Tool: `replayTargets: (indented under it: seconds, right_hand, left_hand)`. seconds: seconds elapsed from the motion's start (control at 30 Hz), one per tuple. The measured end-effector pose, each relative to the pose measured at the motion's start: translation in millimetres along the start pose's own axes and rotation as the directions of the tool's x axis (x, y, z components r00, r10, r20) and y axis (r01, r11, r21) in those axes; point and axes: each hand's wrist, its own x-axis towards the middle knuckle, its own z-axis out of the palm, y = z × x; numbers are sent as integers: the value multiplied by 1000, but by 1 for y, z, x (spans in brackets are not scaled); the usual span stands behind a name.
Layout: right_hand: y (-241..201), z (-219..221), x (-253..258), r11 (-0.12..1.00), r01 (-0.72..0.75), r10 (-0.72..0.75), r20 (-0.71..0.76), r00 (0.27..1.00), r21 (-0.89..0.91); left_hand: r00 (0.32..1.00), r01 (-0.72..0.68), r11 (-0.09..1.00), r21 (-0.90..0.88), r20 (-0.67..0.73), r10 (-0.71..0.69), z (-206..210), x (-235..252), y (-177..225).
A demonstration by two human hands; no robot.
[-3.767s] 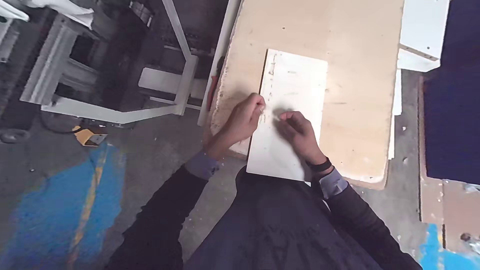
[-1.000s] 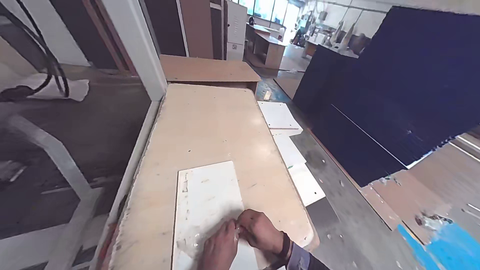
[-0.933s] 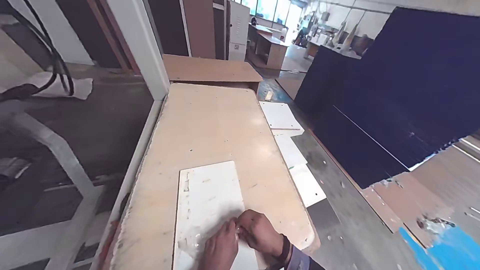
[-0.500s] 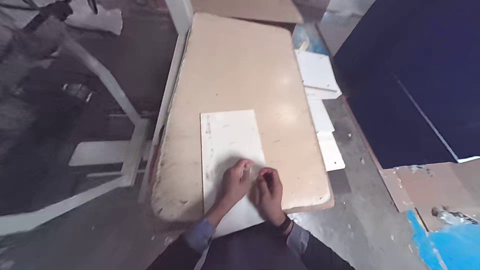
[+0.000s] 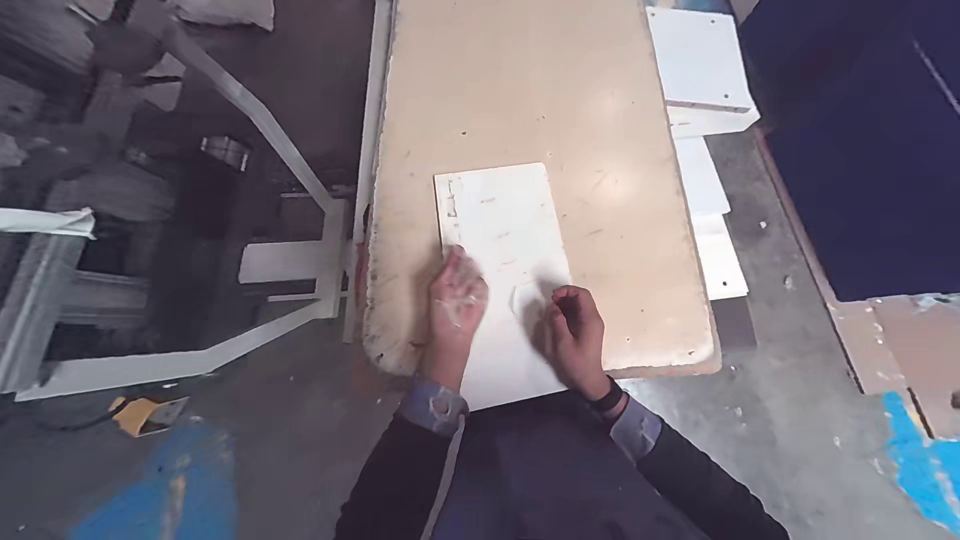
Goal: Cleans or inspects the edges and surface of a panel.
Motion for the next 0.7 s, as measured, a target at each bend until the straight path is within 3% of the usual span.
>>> replayTargets:
  seconds: [0.03,0.07,0.13,0.2,0.23,0.37,0.47,0.57,0.7]
  right_hand:
    - [-1,1,0,1000,4,-4,6,1000,-26]
    - [-1,2,0,998,9,-9,12,1000,-59]
    - [0,2,0,992,27,-23,30,999,-122]
    - [-1,1,2,987,33,-23,60,998,-158]
    - [-2,0,2,988,25,-13,83,996,-151]
    - [-7,-8,6,994,-66,56,120,991,85]
    - [-5,-16,11,953,-104,84,84,993,283]
    - [-4,-17,8,938,-105,97,39,994,332]
    - [-2,-14,7,945,-61,59,18,998,320]
  left_hand:
    - [998,-61,995,-79,30,63,-5,2,12]
    - [992,-125,992,-21,28,126,-8,-1,25]
    - [983,-179,938,297,13,184,-1,-13,51]
    - [978,-187,739,647,52,202,2,-25,68]
    - [975,-210,658,723,108,193,1,-26,73]
    - [943,-326,507,798,314,112,0,-32,68]
    - [933,-308,446,840,358,-31,3,-34,41]
    - [939,-241,165,956,273,-208,7,-41,22]
    - [897,-397,-163,903,343,-280,6,-35,15]
